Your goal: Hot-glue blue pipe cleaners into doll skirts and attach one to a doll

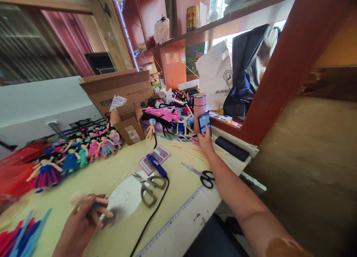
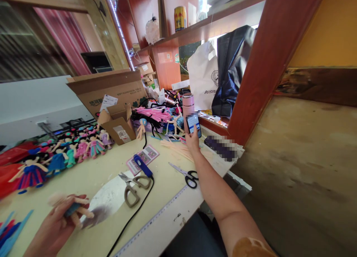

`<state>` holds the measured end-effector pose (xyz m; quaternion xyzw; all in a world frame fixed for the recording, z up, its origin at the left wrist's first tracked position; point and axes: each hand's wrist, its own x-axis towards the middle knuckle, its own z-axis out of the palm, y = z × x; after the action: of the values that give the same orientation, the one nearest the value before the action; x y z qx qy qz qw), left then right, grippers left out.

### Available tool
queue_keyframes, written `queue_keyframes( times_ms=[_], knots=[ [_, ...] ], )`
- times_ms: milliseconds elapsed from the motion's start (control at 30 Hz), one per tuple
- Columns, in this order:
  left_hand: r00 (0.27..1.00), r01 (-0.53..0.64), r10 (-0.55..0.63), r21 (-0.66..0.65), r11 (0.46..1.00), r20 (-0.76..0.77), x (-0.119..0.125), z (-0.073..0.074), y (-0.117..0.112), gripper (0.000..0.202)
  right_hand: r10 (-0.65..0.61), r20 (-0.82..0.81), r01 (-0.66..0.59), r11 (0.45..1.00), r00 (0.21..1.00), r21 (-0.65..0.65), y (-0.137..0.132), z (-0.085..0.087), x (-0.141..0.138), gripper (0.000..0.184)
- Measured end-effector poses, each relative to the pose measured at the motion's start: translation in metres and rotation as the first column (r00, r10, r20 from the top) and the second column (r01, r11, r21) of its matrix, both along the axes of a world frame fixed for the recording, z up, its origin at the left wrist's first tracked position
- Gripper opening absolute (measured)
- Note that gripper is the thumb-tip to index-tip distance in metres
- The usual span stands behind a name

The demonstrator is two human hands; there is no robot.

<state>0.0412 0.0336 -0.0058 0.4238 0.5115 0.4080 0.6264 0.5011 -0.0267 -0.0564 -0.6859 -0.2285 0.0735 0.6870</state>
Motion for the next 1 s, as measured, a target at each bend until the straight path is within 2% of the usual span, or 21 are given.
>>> queue_keyframes(
  times_ms=[200,400,533,767,1000],
  knots=[
    [0.999,0.029,-0.029,0.015,0.999,-0.019,0.001,0.0,-0.001,0.045,0.036,-0.035,-0.036,0.999,0.999,-0.003,-0.002,0.006,-0.004,0.082],
    [1.0,-0.015,0.015,0.0,1.0,0.009,0.001,0.0,0.0,0.041,0.017,-0.034,-0.019,0.999,0.999,-0.049,-0.009,0.01,-0.005,0.079],
    [1.0,-0.003,0.003,-0.001,1.0,0.01,0.0,-0.001,0.001,0.044,0.007,-0.025,-0.009,0.998,1.0,-0.058,-0.01,0.011,-0.005,0.078],
    [0.999,0.037,-0.037,0.018,0.999,0.0,-0.001,0.0,0.001,0.037,0.006,-0.038,-0.008,0.998,0.999,-0.06,-0.006,0.005,-0.002,0.079],
    [0.999,0.038,-0.038,0.029,0.999,-0.013,-0.001,0.0,0.0,0.041,-0.029,-0.041,0.026,0.997,0.999,-0.078,-0.004,-0.003,0.005,0.078]
  ],
)
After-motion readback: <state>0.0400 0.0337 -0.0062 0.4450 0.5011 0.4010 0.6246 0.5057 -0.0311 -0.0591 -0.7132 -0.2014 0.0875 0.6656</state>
